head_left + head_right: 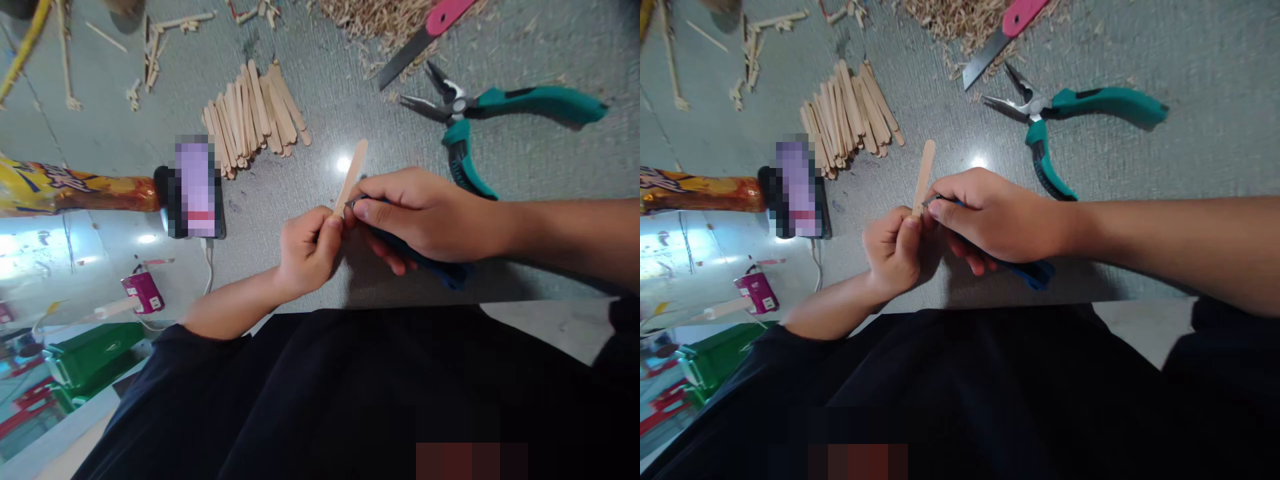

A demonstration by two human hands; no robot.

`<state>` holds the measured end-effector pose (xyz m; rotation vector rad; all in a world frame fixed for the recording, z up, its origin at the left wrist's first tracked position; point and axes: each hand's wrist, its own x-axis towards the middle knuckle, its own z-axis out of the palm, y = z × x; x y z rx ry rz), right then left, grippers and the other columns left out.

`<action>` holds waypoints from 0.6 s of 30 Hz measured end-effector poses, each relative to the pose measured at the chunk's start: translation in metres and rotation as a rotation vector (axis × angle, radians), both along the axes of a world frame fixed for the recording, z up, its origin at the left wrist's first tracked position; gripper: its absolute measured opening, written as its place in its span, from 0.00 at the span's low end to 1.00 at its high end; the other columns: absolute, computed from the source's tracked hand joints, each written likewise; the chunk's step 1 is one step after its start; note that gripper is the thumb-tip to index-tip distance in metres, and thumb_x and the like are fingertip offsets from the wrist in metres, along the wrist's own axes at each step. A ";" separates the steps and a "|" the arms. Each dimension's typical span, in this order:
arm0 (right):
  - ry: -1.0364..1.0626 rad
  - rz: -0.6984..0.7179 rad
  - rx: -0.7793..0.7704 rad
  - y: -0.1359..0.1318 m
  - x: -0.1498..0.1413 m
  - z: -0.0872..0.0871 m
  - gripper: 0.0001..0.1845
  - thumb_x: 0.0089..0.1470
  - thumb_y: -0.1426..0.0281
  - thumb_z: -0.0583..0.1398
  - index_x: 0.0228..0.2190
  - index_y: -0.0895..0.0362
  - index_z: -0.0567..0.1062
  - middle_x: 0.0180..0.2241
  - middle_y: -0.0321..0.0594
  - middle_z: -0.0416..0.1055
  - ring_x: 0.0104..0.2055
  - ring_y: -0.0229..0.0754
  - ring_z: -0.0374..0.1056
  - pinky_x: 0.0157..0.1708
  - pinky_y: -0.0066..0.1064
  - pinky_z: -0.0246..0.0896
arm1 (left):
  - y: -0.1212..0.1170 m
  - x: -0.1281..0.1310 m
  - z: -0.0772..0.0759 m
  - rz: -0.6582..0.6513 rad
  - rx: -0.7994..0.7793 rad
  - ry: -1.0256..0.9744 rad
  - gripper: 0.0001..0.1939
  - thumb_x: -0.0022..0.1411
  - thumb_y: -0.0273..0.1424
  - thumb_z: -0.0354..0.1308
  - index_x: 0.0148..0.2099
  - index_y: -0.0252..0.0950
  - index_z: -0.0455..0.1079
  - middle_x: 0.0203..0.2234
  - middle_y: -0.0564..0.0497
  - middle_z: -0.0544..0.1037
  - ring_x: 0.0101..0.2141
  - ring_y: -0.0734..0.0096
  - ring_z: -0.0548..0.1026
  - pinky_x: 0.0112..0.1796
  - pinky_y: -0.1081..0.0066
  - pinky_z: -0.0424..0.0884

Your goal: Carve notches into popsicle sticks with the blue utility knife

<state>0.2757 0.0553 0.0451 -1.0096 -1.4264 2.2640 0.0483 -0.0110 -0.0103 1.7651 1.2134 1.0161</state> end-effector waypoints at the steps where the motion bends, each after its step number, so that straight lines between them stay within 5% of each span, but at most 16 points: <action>1: -0.008 -0.009 -0.008 0.000 0.000 0.000 0.18 0.83 0.74 0.60 0.35 0.53 0.75 0.20 0.26 0.74 0.14 0.33 0.70 0.13 0.25 0.59 | 0.002 0.001 0.002 0.007 0.054 -0.015 0.24 0.91 0.44 0.56 0.39 0.40 0.76 0.22 0.57 0.73 0.21 0.78 0.69 0.25 0.71 0.65; 7: -0.002 -0.001 -0.005 -0.002 0.001 -0.003 0.20 0.83 0.77 0.58 0.34 0.54 0.74 0.20 0.26 0.75 0.14 0.33 0.71 0.14 0.25 0.61 | 0.008 0.007 0.015 0.011 0.228 0.058 0.19 0.88 0.33 0.60 0.38 0.39 0.76 0.23 0.56 0.78 0.22 0.79 0.72 0.25 0.73 0.63; 15: -0.185 0.038 0.013 -0.001 0.000 0.000 0.20 0.83 0.73 0.60 0.32 0.53 0.74 0.21 0.31 0.76 0.14 0.37 0.73 0.15 0.29 0.58 | 0.013 0.003 0.004 -0.048 0.438 0.259 0.18 0.86 0.29 0.59 0.37 0.38 0.70 0.24 0.55 0.78 0.23 0.80 0.72 0.26 0.70 0.58; 18: -0.152 0.049 0.019 -0.002 0.000 0.001 0.24 0.83 0.72 0.59 0.29 0.53 0.72 0.20 0.31 0.75 0.14 0.36 0.72 0.16 0.29 0.59 | 0.014 0.001 0.005 -0.087 0.397 0.231 0.17 0.88 0.29 0.57 0.38 0.38 0.70 0.25 0.55 0.77 0.24 0.79 0.72 0.26 0.70 0.59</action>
